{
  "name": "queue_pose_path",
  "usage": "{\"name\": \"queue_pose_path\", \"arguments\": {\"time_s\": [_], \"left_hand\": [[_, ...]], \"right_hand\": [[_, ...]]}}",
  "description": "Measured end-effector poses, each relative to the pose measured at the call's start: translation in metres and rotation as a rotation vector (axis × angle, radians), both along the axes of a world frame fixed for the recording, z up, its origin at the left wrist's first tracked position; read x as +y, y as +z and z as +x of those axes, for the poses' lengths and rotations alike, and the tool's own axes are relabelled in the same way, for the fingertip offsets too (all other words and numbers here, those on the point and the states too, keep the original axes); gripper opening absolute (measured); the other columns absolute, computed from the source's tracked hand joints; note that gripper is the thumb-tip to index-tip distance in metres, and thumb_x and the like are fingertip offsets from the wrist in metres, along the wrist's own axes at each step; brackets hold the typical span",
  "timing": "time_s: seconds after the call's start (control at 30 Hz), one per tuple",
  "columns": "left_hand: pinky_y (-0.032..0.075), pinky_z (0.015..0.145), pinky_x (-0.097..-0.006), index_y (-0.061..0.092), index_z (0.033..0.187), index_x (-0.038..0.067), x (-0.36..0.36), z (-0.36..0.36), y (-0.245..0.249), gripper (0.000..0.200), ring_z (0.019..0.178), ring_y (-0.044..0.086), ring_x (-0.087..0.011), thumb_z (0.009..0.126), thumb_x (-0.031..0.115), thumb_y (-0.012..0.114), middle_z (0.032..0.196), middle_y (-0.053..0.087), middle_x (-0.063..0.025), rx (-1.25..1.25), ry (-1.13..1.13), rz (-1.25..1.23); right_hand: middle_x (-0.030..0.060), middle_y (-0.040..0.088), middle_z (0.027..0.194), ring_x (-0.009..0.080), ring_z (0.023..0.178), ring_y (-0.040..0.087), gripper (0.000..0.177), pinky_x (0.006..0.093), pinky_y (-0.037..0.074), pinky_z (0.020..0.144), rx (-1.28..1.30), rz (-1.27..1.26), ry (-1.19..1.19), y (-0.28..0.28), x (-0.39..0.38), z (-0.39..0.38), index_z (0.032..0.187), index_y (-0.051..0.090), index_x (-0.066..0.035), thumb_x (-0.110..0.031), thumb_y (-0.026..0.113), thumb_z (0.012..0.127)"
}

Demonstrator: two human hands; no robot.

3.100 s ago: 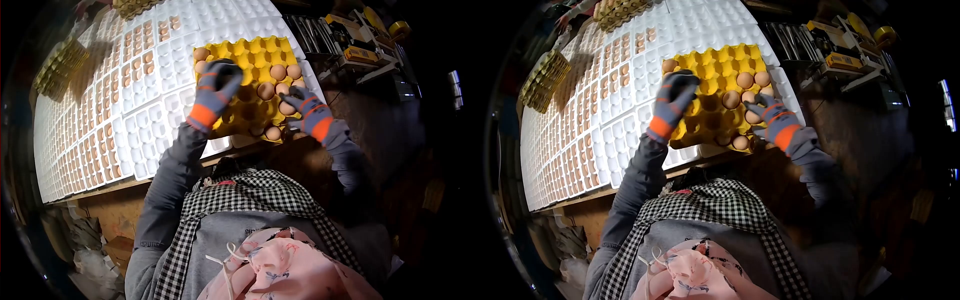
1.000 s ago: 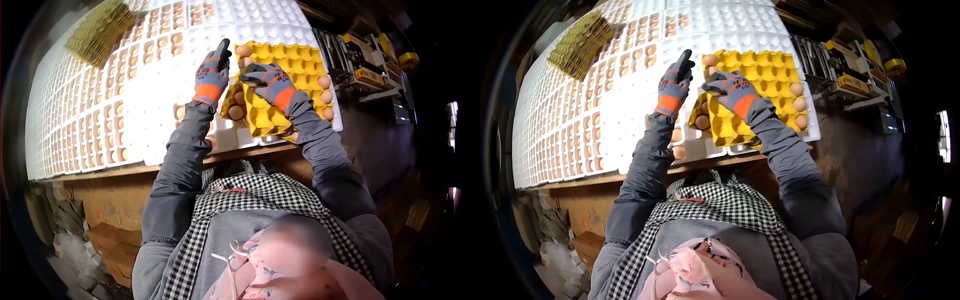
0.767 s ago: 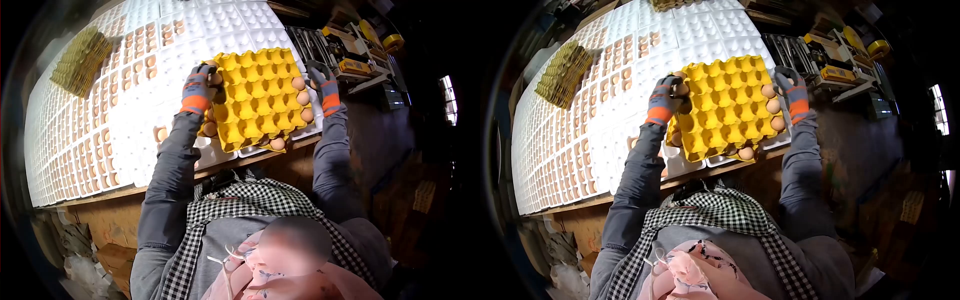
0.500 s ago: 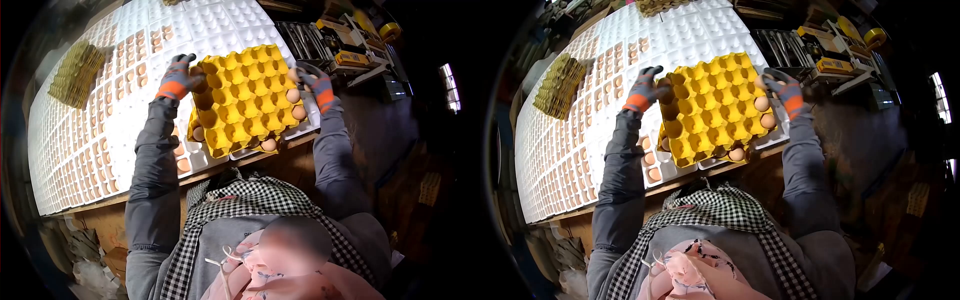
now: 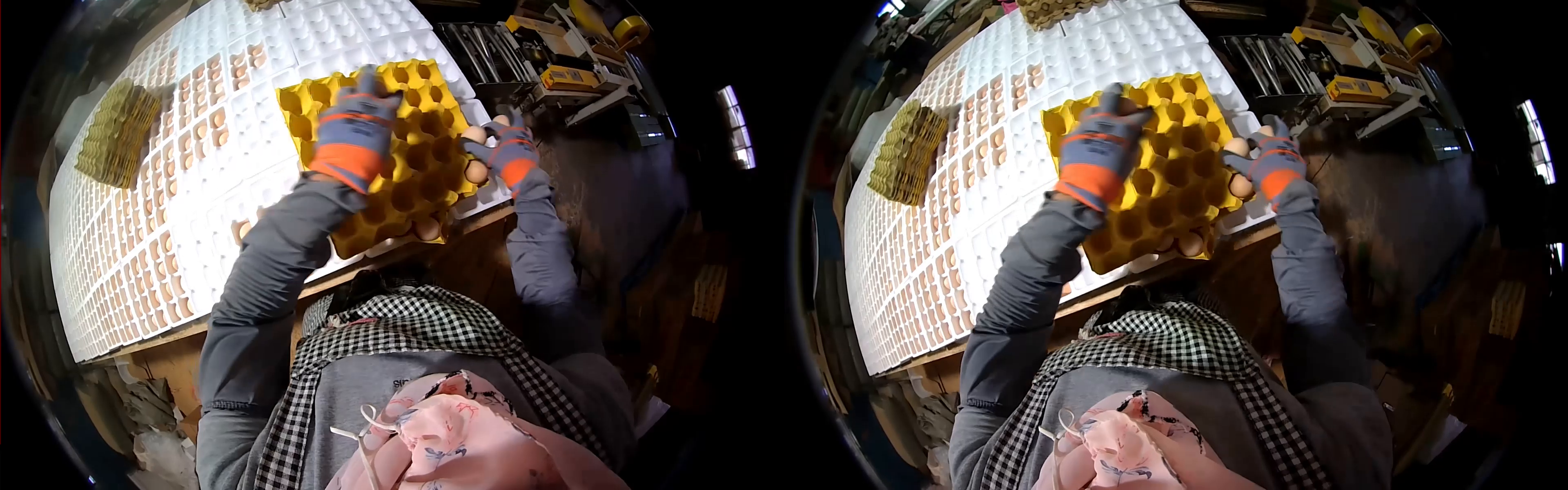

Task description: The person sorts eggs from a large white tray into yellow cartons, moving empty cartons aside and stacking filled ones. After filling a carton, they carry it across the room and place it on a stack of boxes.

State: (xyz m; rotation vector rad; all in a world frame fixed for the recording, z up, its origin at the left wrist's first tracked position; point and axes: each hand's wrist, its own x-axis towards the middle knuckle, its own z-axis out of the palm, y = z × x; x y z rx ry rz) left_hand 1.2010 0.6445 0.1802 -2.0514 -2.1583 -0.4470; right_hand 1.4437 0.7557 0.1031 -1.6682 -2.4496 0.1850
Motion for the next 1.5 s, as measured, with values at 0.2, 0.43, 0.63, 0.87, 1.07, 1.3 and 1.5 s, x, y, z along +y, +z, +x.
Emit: {"name": "queue_pose_path", "arguments": {"time_s": [0.2,0.43,0.63,0.87,1.07,1.3,1.5], "left_hand": [[0.052,0.073,-0.0524,0.062,0.123,0.01,0.048,0.14,-0.09,0.042,0.115,0.046,-0.042,0.085,0.027,0.056,0.143,0.041,-0.0093,0.343,-0.253,-0.351],[0.047,0.089,-0.0415,0.073,0.106,0.017,0.066,0.125,-0.087,0.035,0.115,0.049,-0.036,0.076,0.034,0.068,0.13,0.052,-0.0094,0.024,-0.292,-0.378],[0.053,0.08,-0.0315,0.056,0.124,0.001,-0.042,0.012,-0.046,0.058,0.098,0.06,-0.0163,0.085,0.043,0.065,0.116,0.06,-0.0106,-1.954,-0.295,-0.198],[0.047,0.095,-0.0376,0.064,0.121,0.008,-0.271,-0.095,-0.094,0.047,0.117,0.051,-0.026,0.076,0.016,0.075,0.131,0.047,-0.0126,-1.237,0.303,0.348],[0.042,0.096,-0.0443,0.065,0.119,0.019,-0.346,-0.118,-0.167,0.047,0.115,0.047,-0.0386,0.073,0.024,0.076,0.129,0.043,-0.0219,-0.392,0.966,0.147],[0.047,0.092,-0.0363,0.057,0.125,0.009,-0.345,-0.185,-0.169,0.049,0.11,0.058,-0.0296,0.08,0.017,0.071,0.119,0.06,-0.0164,-0.597,0.845,0.294],[0.042,0.094,-0.0327,0.057,0.128,0.008,-0.305,-0.245,-0.179,0.041,0.112,0.051,-0.0268,0.087,0.015,0.062,0.131,0.052,-0.0127,-0.726,0.642,0.657]], "right_hand": [[0.0134,0.062,0.112,0.024,0.099,0.063,0.061,0.0285,0.055,0.069,1.382,-0.386,-0.149,0.01,-0.035,0.046,0.125,0.054,0.0,-0.052,0.051,0.092],[0.0252,0.048,0.134,0.0368,0.111,0.057,0.066,0.0435,0.058,0.073,2.214,-0.98,0.462,0.037,-0.084,0.041,0.123,0.055,0.002,-0.054,0.044,0.09],[0.0135,0.046,0.142,0.0433,0.131,0.038,0.054,0.0383,0.045,0.068,2.088,-1.4,0.527,0.068,-0.091,0.01,0.131,0.053,-0.008,-0.044,0.048,0.091],[0.017,0.048,0.136,0.0294,0.108,0.059,0.061,0.0338,0.054,0.077,1.059,-1.524,0.637,0.025,-0.153,-0.204,0.133,0.048,0.0,-0.037,0.061,0.086],[0.0184,0.032,0.147,0.0396,0.128,0.04,0.061,0.044,0.038,0.105,-0.234,-0.267,1.068,-0.031,-0.269,-0.371,0.131,0.056,-0.024,-0.048,0.069,0.077],[0.0152,0.045,0.141,0.0358,0.124,0.046,0.048,0.0415,0.038,0.105,-0.106,-0.303,1.059,-0.054,-0.259,-0.425,0.134,0.053,-0.023,-0.041,0.055,0.09],[0.0091,0.027,0.154,0.0315,0.144,0.018,0.059,0.0483,0.008,0.116,-0.159,-0.243,0.987,-0.091,-0.225,-0.465,0.142,0.043,-0.018,-0.051,0.038,0.093]]}}
